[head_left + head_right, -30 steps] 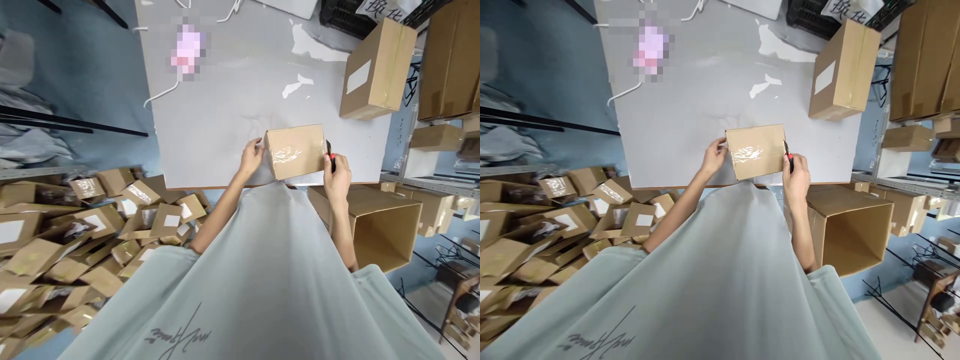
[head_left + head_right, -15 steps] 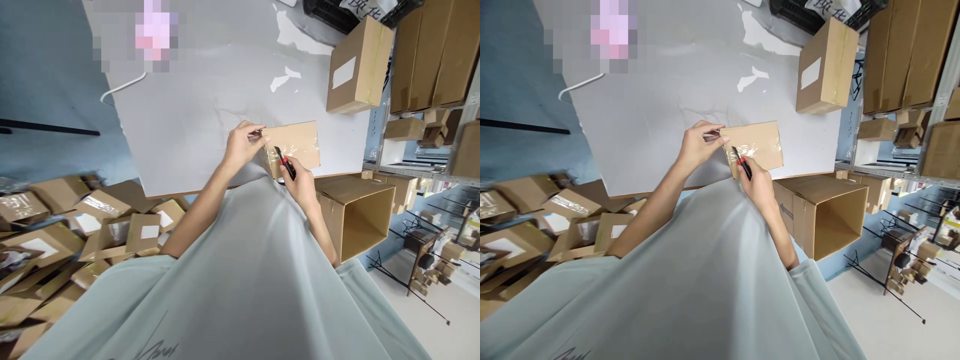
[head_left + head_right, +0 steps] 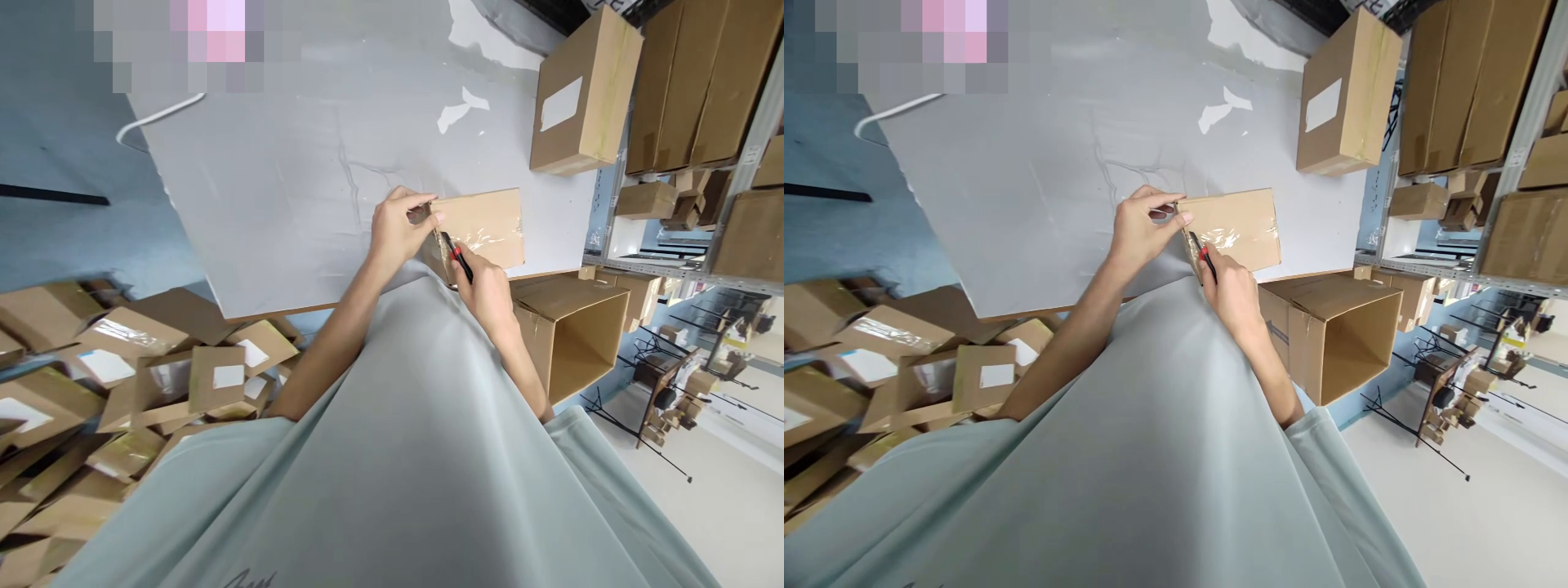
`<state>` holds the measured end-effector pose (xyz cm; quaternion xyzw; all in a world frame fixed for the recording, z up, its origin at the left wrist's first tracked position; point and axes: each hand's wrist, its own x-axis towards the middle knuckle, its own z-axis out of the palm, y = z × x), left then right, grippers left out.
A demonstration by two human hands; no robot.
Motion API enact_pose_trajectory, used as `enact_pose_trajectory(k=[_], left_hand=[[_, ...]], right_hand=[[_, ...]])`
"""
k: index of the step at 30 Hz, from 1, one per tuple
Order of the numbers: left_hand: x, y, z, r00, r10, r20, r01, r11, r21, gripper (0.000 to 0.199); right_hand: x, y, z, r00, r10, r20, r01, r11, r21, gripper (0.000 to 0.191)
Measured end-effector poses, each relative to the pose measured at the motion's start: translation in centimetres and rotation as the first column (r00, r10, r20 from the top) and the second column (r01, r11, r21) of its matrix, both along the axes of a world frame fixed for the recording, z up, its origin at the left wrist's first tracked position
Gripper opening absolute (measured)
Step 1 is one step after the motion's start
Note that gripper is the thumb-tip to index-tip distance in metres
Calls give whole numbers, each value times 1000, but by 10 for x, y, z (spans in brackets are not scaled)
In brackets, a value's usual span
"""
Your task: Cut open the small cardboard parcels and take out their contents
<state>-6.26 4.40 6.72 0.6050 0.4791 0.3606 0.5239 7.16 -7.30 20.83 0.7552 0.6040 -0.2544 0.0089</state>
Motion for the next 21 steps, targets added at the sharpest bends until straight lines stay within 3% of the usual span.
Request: enact_pose_trajectory(k=[21], left_hand=[[6, 1, -1, 999, -9, -32, 9, 1000, -4, 30]], right_hand=[[-16, 9, 18, 993, 1, 119, 15, 992, -128, 49]])
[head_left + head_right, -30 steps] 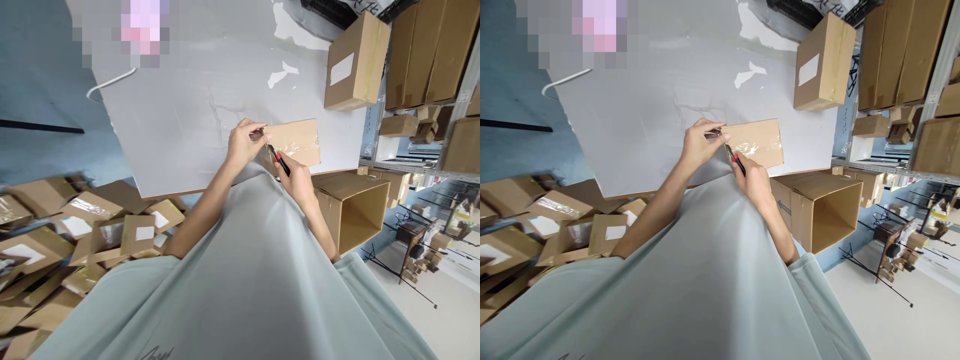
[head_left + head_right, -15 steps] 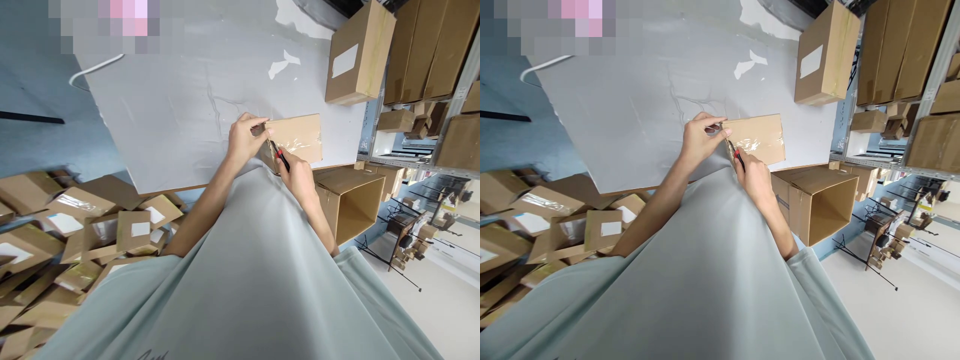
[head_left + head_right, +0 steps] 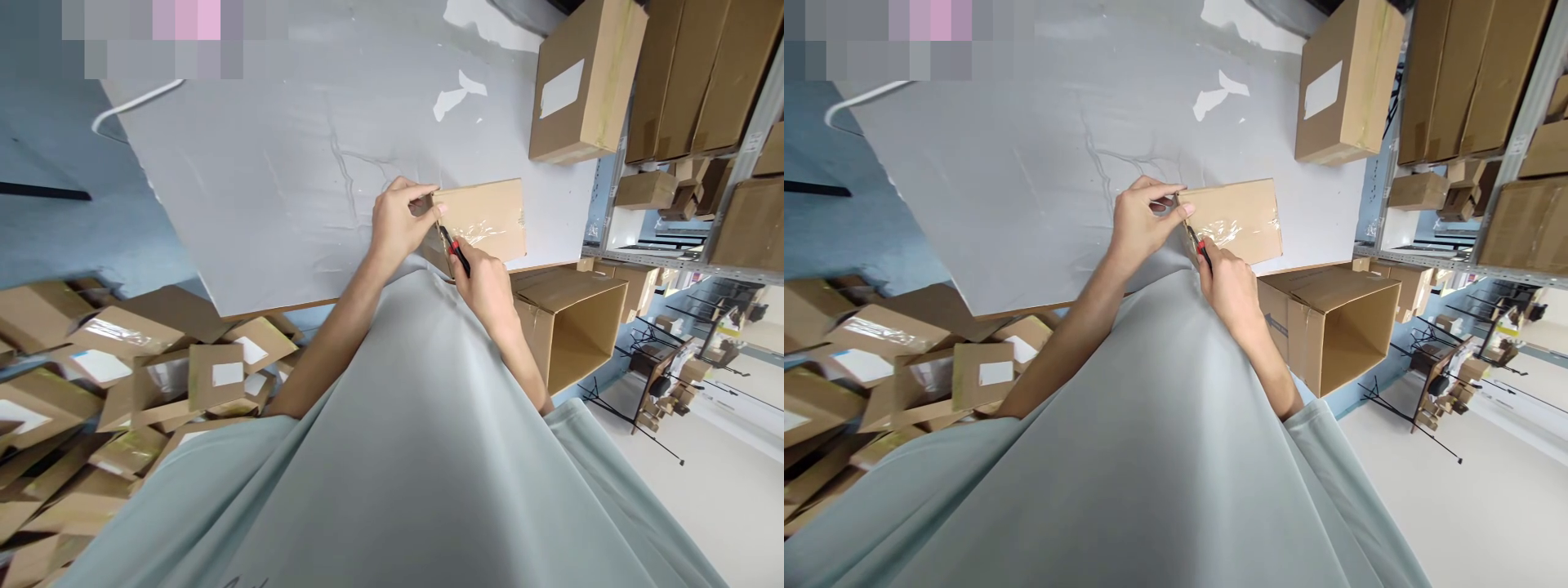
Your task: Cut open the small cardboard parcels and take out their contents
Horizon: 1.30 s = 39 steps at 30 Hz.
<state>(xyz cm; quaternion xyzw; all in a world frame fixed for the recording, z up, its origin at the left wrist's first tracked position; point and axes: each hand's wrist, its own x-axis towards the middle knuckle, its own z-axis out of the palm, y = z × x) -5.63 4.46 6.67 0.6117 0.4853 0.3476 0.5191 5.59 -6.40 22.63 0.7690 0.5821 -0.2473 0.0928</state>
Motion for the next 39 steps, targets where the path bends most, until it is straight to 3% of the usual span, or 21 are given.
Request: enact_pose_trajectory(k=[9, 15, 24, 33, 39], left_hand=[[2, -1, 4, 1000, 27, -5, -27, 999, -19, 30], [1, -5, 5, 999, 22, -33, -22, 1000, -15, 32], [3, -11, 1, 999, 38, -32, -38, 999, 7, 33], [5, -15, 5, 994, 66, -82, -65, 998, 14, 38], [0, -19, 8, 990, 83, -110, -81, 996, 23, 42]], right_hand=[[-27, 17, 2, 984, 3, 179, 23, 990, -143, 48], [-27, 23, 8, 975, 45, 218, 14, 966, -259, 43], [-22, 9, 13, 981, 41, 191, 19, 953, -301, 40], [-13, -3, 3, 984, 117, 131, -73, 950, -302, 50], [19, -23, 27, 994, 110, 25, -101, 966, -236, 47]])
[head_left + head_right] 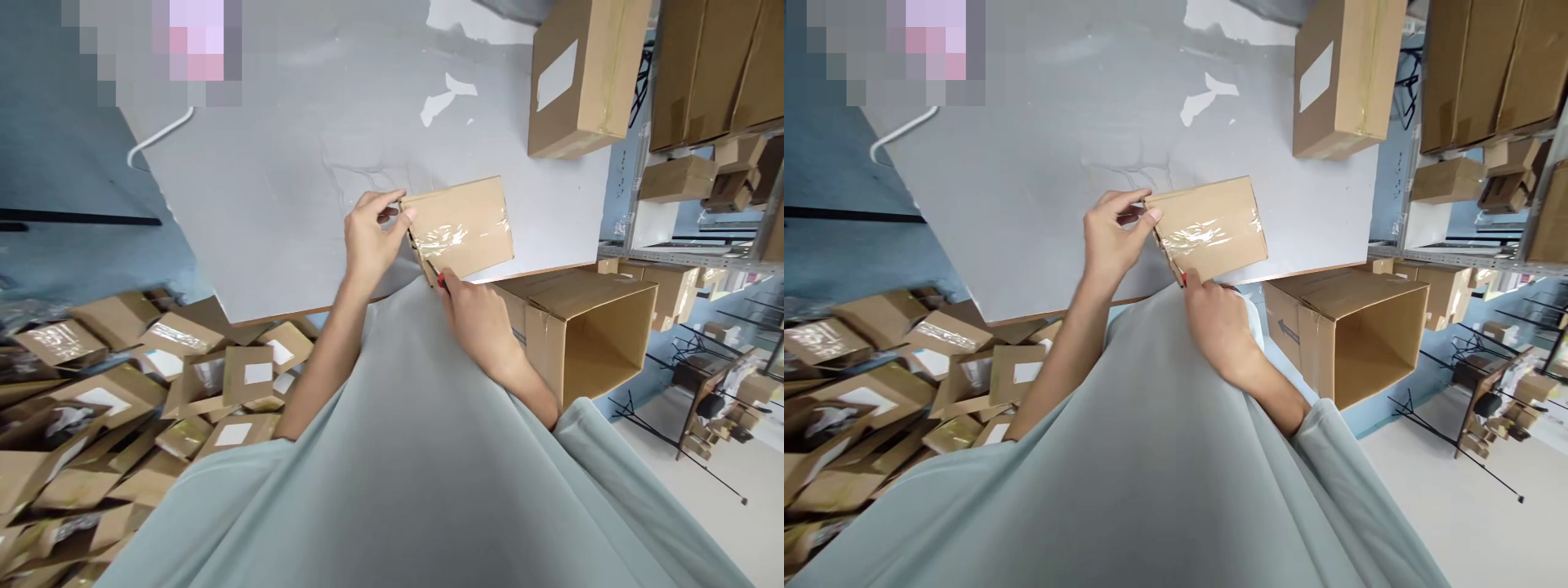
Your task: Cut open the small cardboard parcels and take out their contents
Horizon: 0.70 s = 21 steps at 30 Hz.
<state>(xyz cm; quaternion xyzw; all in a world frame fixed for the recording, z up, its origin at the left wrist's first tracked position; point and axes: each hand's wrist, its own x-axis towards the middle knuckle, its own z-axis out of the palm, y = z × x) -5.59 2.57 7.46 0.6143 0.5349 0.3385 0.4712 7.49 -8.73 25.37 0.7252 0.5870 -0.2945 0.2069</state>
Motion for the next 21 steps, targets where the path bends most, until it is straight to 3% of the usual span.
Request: enact_pose_trajectory(k=[3, 5, 9, 14, 21], left_hand=[[7, -2, 16, 996, 39, -78, -33, 997, 71, 47], [22, -5, 32, 989, 45, -141, -23, 988, 154, 48], [74, -14, 55, 965, -130, -226, 183, 955, 235, 42], [118, -24, 47, 907, -294, -303, 364, 908, 207, 43], [119, -27, 39, 876, -279, -394, 378, 904, 201, 39]], right_hand=[[40, -7, 7, 996, -90, 0, 89, 991, 95, 50], [72, -9, 1, 988, -154, 16, 149, 975, 166, 51], [127, -8, -22, 977, -215, -12, 210, 936, 281, 52], [157, 3, -38, 978, -181, -100, 203, 931, 302, 52], [164, 26, -44, 977, -129, -169, 169, 954, 247, 53]])
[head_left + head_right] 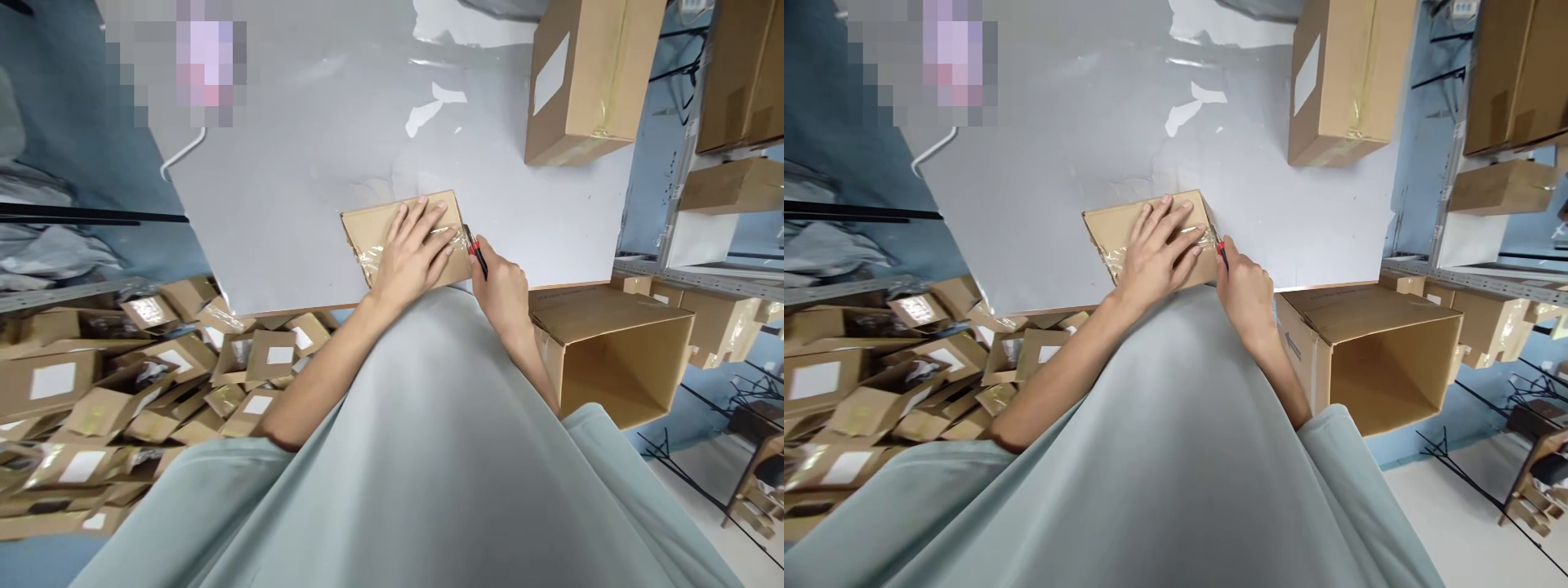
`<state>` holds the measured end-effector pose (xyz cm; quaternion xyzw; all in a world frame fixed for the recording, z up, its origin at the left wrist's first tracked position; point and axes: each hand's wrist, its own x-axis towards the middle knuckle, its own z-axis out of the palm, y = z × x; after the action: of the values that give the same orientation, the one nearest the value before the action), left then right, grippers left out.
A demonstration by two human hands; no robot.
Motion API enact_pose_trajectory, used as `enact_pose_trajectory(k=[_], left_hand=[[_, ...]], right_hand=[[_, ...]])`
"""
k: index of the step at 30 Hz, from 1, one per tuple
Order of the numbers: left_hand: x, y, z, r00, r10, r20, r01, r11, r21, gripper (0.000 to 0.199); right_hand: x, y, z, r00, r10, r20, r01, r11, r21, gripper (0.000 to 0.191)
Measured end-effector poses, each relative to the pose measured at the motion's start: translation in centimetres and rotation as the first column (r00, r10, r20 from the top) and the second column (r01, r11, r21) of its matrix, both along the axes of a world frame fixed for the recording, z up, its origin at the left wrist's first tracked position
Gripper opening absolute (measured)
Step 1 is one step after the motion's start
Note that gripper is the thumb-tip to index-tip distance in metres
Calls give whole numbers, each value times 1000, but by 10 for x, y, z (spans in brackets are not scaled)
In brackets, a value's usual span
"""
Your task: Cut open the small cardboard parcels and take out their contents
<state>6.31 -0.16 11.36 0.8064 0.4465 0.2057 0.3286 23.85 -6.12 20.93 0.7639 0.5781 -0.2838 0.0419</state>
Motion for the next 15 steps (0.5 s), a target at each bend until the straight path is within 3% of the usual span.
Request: enact_pose_trajectory(k=[7, 15], left_hand=[[1, 0, -2, 999, 37, -3, -37, 999, -6, 40], [0, -1, -2, 1000, 15, -13, -15, 1000, 9, 42]], right_hand=[[1, 12, 2, 999, 38, 32, -36, 997, -73, 54], [-24, 25, 6, 992, 45, 121, -32, 994, -108, 46]])
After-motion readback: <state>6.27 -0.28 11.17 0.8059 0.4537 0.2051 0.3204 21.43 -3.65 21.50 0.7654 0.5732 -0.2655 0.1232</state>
